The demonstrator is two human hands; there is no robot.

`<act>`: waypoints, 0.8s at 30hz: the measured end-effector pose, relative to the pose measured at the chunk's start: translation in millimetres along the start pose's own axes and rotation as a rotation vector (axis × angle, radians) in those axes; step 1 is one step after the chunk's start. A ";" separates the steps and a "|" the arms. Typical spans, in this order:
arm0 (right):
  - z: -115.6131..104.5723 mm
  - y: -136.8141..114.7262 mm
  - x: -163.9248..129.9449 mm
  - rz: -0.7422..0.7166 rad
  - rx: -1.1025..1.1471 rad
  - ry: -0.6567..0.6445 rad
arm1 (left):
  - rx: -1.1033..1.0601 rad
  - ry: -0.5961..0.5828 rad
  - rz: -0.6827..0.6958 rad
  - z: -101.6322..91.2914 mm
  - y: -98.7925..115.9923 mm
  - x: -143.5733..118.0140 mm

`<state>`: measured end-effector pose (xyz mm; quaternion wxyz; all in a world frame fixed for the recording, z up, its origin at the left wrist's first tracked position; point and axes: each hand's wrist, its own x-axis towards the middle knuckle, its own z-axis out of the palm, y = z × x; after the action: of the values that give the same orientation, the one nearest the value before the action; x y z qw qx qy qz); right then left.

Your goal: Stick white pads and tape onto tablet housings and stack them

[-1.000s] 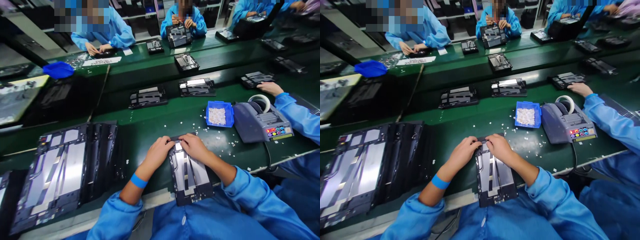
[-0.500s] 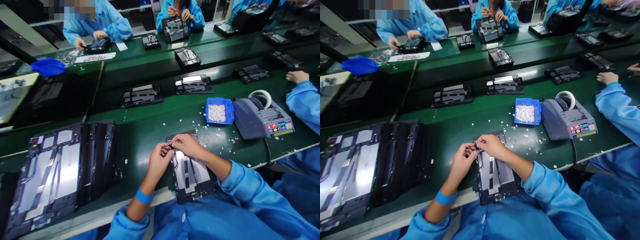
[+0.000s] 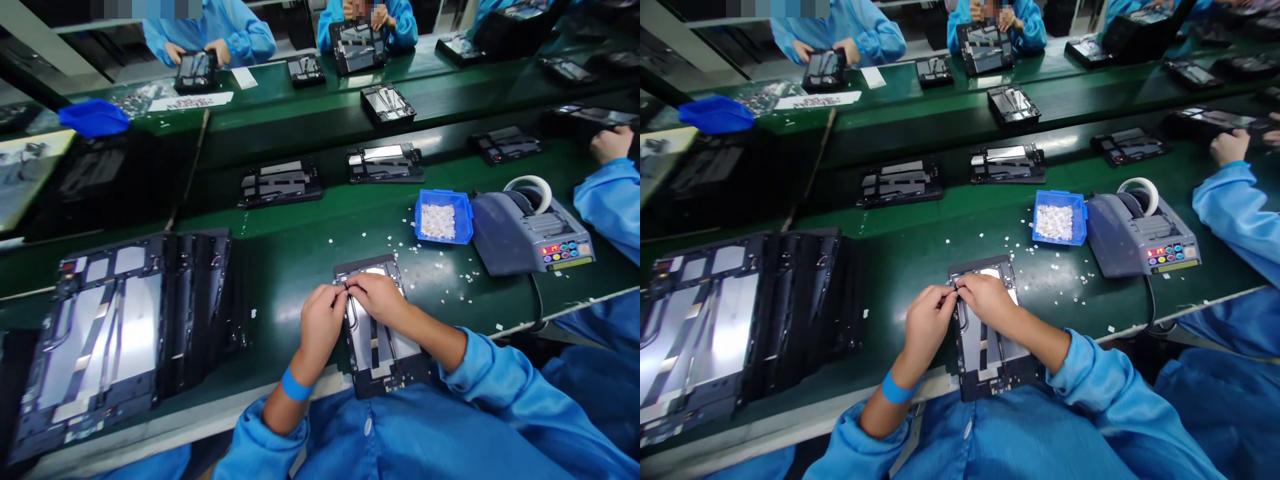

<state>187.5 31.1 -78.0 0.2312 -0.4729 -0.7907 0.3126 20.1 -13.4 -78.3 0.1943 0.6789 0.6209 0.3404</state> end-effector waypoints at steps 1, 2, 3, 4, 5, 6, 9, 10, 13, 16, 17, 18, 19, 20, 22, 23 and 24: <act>-1.5 0.1 0.4 0.004 0.003 -0.011 | 0.057 -0.004 0.061 -1.3 0.7 -0.7; -2.6 -0.4 0.8 0.019 -0.008 -0.015 | 0.107 -0.007 0.114 -2.1 1.4 -1.0; -2.8 -1.4 1.1 0.041 -0.029 -0.011 | 0.146 -0.009 0.153 -2.4 2.2 -1.1; -2.2 -3.1 1.3 0.070 -0.056 0.000 | 0.167 -0.008 0.174 -2.3 3.2 -0.9; -0.9 -5.2 1.4 0.102 -0.084 0.013 | 0.166 -0.006 0.180 -1.8 4.3 -0.7; 0.8 -7.4 1.5 0.136 -0.110 0.025 | 0.146 -0.005 0.172 -1.0 5.5 -0.4; -0.9 -9.6 0.9 0.196 -0.142 0.059 | 0.014 -0.013 0.061 2.2 8.3 1.3; -7.2 -6.7 0.4 0.199 -0.128 0.075 | -0.040 -0.023 -0.012 3.4 8.3 2.4; -53.0 20.0 -1.1 0.231 -0.096 0.222 | -0.270 -0.056 -0.296 7.5 4.0 7.5; -121.8 63.4 0.2 0.456 -0.336 0.490 | -0.550 -0.052 -0.486 11.0 -3.0 14.0; -140.4 75.2 1.2 0.543 -0.448 0.508 | -0.612 -0.045 -0.513 11.6 -4.7 15.7; -152.9 82.9 1.9 0.574 -0.529 0.504 | -0.653 -0.039 -0.530 11.8 -5.8 17.1; -157.7 85.4 2.1 0.553 -0.574 0.480 | -0.679 -0.033 -0.539 11.7 -6.3 18.1; -154.2 82.4 1.4 0.479 -0.572 0.436 | -0.694 -0.025 -0.545 11.4 -6.4 18.7; -125.0 62.1 -2.4 0.242 -0.462 0.311 | -0.708 -0.012 -0.552 10.2 -6.1 18.9; -102.9 47.4 -4.9 0.131 -0.377 0.230 | -0.712 -0.015 -0.554 9.6 -5.9 18.6; -79.1 31.8 -7.1 0.050 -0.309 0.146 | -0.716 -0.019 -0.557 9.1 -5.8 18.2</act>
<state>262.2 57.9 -46.0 0.2048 -0.5438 -0.7983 0.1581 22.3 6.7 -84.5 0.5064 0.3792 0.6212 0.4624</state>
